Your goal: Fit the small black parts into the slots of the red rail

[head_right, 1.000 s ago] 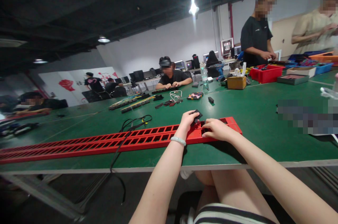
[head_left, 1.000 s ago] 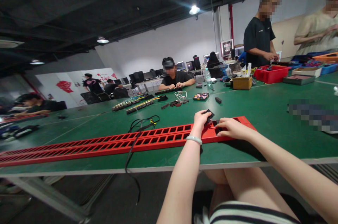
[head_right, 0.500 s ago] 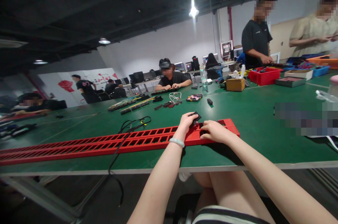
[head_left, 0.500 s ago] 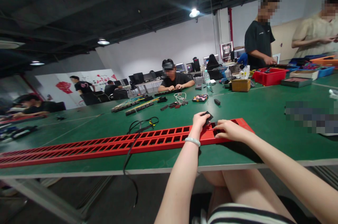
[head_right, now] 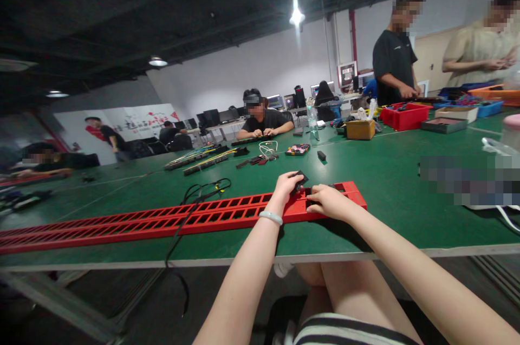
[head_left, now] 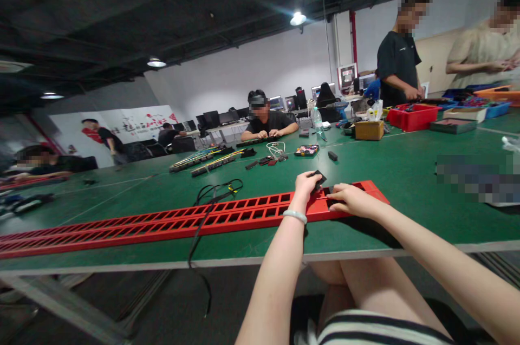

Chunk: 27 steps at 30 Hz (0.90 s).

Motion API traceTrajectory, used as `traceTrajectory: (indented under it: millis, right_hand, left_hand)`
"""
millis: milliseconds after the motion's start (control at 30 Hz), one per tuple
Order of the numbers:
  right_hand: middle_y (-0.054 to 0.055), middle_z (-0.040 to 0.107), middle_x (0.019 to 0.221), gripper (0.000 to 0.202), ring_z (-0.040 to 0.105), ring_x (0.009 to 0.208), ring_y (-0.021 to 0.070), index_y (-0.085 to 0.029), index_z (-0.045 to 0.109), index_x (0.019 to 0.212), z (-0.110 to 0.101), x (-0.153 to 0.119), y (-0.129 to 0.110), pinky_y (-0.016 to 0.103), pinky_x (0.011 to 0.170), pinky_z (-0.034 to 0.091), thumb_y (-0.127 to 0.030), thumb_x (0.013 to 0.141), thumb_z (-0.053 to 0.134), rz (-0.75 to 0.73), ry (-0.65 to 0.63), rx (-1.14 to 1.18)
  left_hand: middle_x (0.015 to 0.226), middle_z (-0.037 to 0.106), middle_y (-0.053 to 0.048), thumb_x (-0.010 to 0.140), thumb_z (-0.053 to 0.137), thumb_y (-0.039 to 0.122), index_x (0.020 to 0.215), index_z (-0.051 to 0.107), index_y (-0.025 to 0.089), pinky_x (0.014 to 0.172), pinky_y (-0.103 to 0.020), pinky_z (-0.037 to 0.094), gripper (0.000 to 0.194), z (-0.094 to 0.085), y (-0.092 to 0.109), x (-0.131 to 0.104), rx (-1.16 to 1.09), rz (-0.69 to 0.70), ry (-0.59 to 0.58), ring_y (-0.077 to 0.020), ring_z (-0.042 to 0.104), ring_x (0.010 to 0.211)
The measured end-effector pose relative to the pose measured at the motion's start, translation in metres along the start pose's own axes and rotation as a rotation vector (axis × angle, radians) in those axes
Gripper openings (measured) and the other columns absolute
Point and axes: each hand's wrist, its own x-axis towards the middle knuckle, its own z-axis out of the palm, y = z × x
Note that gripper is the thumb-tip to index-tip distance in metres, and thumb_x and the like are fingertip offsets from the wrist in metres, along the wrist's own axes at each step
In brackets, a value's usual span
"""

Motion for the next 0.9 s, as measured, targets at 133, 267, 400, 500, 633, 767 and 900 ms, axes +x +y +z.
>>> traceTrajectory:
  millis: [133, 267, 400, 500, 633, 767, 900]
  right_hand:
    - [0.01, 0.06, 0.09, 0.035, 0.054, 0.084, 0.0198, -0.018, 0.063, 0.101, 0.004, -0.003, 0.001, 0.03, 0.078, 0.042, -0.04, 0.079, 0.047, 0.0, 0.063, -0.003]
    - [0.008, 0.062, 0.093, 0.03, 0.056, 0.085, 0.0179, -0.02, 0.066, 0.096, 0.004, -0.005, 0.003, 0.029, 0.08, 0.042, -0.036, 0.081, 0.044, -0.021, 0.107, 0.067]
    - [0.008, 0.062, 0.092, 0.028, 0.057, 0.082, 0.0163, -0.02, 0.067, 0.09, 0.006, -0.007, 0.003, 0.027, 0.077, 0.044, -0.034, 0.081, 0.046, -0.032, 0.145, 0.098]
    - [0.008, 0.062, 0.089, 0.028, 0.058, 0.079, 0.0156, -0.019, 0.068, 0.087, 0.01, -0.008, 0.003, 0.027, 0.074, 0.045, -0.034, 0.082, 0.044, -0.042, 0.144, 0.082]
    - [0.008, 0.061, 0.088, 0.03, 0.058, 0.076, 0.0149, -0.019, 0.068, 0.083, 0.013, -0.009, 0.005, 0.026, 0.072, 0.045, -0.034, 0.083, 0.043, -0.047, 0.117, 0.034]
    - [0.008, 0.061, 0.085, 0.03, 0.057, 0.074, 0.0151, -0.017, 0.068, 0.08, 0.011, -0.009, 0.003, 0.025, 0.07, 0.044, -0.033, 0.083, 0.043, -0.05, 0.102, -0.018]
    - [0.009, 0.062, 0.08, 0.029, 0.056, 0.074, 0.0167, -0.016, 0.068, 0.074, 0.011, -0.009, 0.001, 0.026, 0.068, 0.043, -0.031, 0.082, 0.044, -0.063, 0.081, -0.083]
  left_hand:
    - [0.064, 0.06, -0.007, 0.063, 0.062, 0.022, 0.083, 0.062, 0.01, 0.038, -0.019, 0.038, 0.023, 0.0, 0.003, -0.002, -0.013, -0.022, 0.001, -0.0073, 0.048, 0.039]
    - [0.062, 0.059, -0.007, 0.063, 0.063, 0.023, 0.082, 0.062, 0.009, 0.039, -0.018, 0.037, 0.023, 0.0, 0.003, -0.002, -0.002, -0.022, 0.0, -0.0068, 0.049, 0.039]
    - [0.062, 0.059, -0.006, 0.063, 0.062, 0.021, 0.08, 0.062, 0.01, 0.038, -0.018, 0.037, 0.02, 0.001, 0.002, -0.001, 0.006, -0.026, 0.01, -0.0061, 0.048, 0.038]
    - [0.061, 0.059, -0.006, 0.064, 0.061, 0.021, 0.081, 0.062, 0.01, 0.038, -0.018, 0.037, 0.02, 0.001, 0.002, -0.002, -0.007, -0.04, 0.012, -0.0067, 0.048, 0.037]
    - [0.062, 0.059, -0.006, 0.063, 0.062, 0.021, 0.078, 0.061, 0.01, 0.037, -0.019, 0.038, 0.019, 0.002, 0.001, -0.003, -0.017, -0.048, 0.006, -0.0074, 0.049, 0.038]
    - [0.061, 0.059, -0.006, 0.063, 0.062, 0.02, 0.079, 0.061, 0.01, 0.037, -0.019, 0.037, 0.019, 0.003, 0.001, -0.002, -0.013, -0.048, 0.01, -0.0077, 0.049, 0.038]
    - [0.06, 0.058, -0.006, 0.063, 0.061, 0.02, 0.08, 0.061, 0.01, 0.037, -0.018, 0.037, 0.02, 0.003, 0.0, -0.001, -0.003, -0.048, 0.008, -0.0075, 0.049, 0.038]
